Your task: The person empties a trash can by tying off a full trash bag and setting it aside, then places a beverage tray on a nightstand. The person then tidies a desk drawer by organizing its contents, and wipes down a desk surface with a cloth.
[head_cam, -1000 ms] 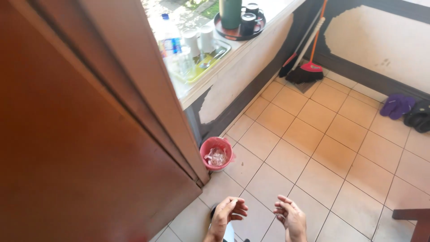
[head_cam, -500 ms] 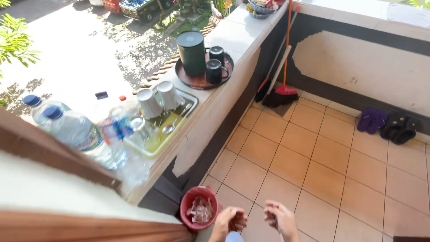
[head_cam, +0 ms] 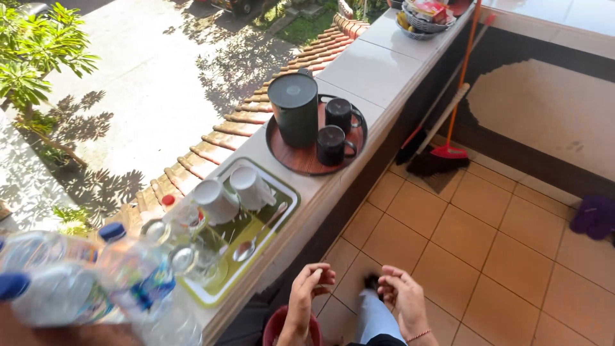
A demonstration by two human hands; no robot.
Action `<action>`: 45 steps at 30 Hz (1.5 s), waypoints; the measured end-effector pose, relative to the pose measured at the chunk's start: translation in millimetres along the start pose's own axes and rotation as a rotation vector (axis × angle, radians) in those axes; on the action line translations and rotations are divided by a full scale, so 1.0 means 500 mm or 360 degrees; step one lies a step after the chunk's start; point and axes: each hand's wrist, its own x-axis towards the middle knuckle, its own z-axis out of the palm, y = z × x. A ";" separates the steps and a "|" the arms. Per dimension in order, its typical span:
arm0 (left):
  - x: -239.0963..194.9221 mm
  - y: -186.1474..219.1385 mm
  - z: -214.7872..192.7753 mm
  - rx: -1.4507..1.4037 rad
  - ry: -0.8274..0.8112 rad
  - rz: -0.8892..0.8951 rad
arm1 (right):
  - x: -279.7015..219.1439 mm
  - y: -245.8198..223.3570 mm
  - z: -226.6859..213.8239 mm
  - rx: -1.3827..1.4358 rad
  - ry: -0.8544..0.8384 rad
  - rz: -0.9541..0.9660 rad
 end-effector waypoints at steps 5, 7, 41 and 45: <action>0.150 0.017 0.031 -0.0011 0.0214 0.0239 | 0.167 -0.067 0.060 -0.0072 -0.0012 0.0306; 0.207 0.061 0.064 -0.0041 0.0316 0.0361 | 0.248 -0.116 0.092 -0.0093 -0.0007 0.0368; 0.715 0.256 0.091 0.0438 0.1118 0.0396 | 0.778 -0.484 0.229 -0.0409 -0.0329 -0.0237; 0.701 0.235 0.102 0.0062 0.0935 0.0476 | 0.797 -0.494 0.225 -0.0364 -0.0349 -0.0251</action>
